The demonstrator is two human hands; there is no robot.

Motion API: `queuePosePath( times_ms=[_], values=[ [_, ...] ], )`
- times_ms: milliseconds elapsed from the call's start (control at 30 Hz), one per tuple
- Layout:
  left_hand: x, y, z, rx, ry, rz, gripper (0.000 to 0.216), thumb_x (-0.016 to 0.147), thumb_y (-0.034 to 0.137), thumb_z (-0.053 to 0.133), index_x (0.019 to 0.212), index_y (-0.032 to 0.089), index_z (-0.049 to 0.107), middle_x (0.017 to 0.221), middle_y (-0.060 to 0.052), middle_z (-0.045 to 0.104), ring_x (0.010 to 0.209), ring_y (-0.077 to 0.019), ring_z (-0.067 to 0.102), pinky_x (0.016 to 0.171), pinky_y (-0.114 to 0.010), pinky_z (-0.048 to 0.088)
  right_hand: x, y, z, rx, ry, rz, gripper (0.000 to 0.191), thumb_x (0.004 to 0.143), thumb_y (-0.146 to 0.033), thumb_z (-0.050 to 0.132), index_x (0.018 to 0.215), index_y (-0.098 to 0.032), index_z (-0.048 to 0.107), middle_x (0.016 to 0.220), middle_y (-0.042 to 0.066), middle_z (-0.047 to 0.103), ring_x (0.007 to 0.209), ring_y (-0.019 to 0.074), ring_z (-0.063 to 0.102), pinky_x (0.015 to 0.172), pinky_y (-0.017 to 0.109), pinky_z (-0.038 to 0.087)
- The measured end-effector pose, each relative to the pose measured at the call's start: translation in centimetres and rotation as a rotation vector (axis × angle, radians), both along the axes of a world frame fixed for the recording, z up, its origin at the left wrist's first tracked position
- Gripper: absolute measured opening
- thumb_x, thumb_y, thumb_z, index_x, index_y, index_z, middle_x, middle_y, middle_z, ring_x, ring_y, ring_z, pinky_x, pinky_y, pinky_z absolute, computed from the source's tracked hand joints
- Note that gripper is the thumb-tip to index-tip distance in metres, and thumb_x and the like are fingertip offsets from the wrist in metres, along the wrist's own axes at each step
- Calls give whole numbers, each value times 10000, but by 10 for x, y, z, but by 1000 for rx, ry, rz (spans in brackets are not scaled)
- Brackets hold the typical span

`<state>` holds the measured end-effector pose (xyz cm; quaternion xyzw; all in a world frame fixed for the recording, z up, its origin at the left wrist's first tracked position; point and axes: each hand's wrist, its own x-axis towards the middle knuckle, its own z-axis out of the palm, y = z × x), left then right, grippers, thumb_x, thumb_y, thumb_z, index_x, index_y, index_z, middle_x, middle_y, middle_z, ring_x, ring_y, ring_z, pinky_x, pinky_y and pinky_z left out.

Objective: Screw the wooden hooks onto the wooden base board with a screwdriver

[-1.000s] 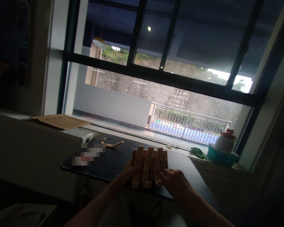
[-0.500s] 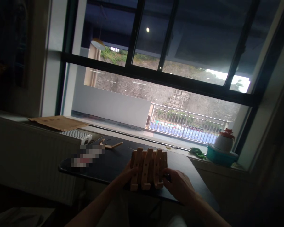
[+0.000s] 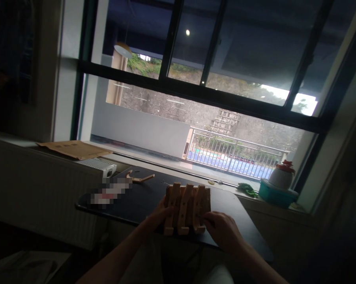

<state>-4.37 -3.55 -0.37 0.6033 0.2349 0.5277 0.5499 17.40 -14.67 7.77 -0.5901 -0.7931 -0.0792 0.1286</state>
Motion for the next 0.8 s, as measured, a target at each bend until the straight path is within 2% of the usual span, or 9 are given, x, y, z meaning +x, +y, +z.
queuePosePath(
  times_ms=[133,233,333,400,567,667,800],
  values=[
    [0,-1,1,1,4,2,545,651,312,710,1151,159,557,1064,-84,650,1016,-307,577,835,-387,483,1,0,-2,-6,112,-85,314,906,-252,368,1003,-222,664,866,20,716,784,144,657,636,205,440],
    [0,0,0,-5,6,7,535,648,317,709,1139,161,564,1072,-84,647,1016,-305,578,837,-380,481,1,1,1,-3,105,-86,283,890,-274,397,985,-251,663,843,4,714,764,157,656,617,223,429],
    [1,0,0,-8,5,-8,527,651,326,706,1133,163,568,1073,-86,650,1007,-304,586,826,-379,489,1,0,10,11,28,-35,246,832,-240,491,1032,-266,631,880,9,701,786,182,646,631,246,406],
    [1,-1,1,-11,6,-15,526,652,331,706,1130,158,571,1063,-91,655,1000,-308,590,817,-383,494,0,-2,14,13,-44,19,267,824,-180,491,1048,-259,614,907,26,686,796,183,637,638,249,390],
    [0,-1,3,-9,6,1,565,637,321,721,1155,160,563,1094,-89,647,1043,-320,568,847,-384,480,-3,1,10,-12,-154,100,260,797,-49,457,883,-208,644,905,60,661,770,179,625,620,245,369],
    [0,0,1,-10,7,-1,576,631,321,722,1158,155,562,1114,-96,641,1058,-331,559,848,-389,480,-4,4,4,-14,-105,89,226,815,-93,470,871,-210,656,888,50,673,767,169,626,642,238,383],
    [0,2,-1,2,2,-14,551,651,303,711,1160,152,561,1135,-100,631,1064,-324,558,855,-384,478,-4,4,0,9,69,-22,237,867,-218,439,918,-234,671,887,30,702,815,169,639,693,234,416]
  ],
)
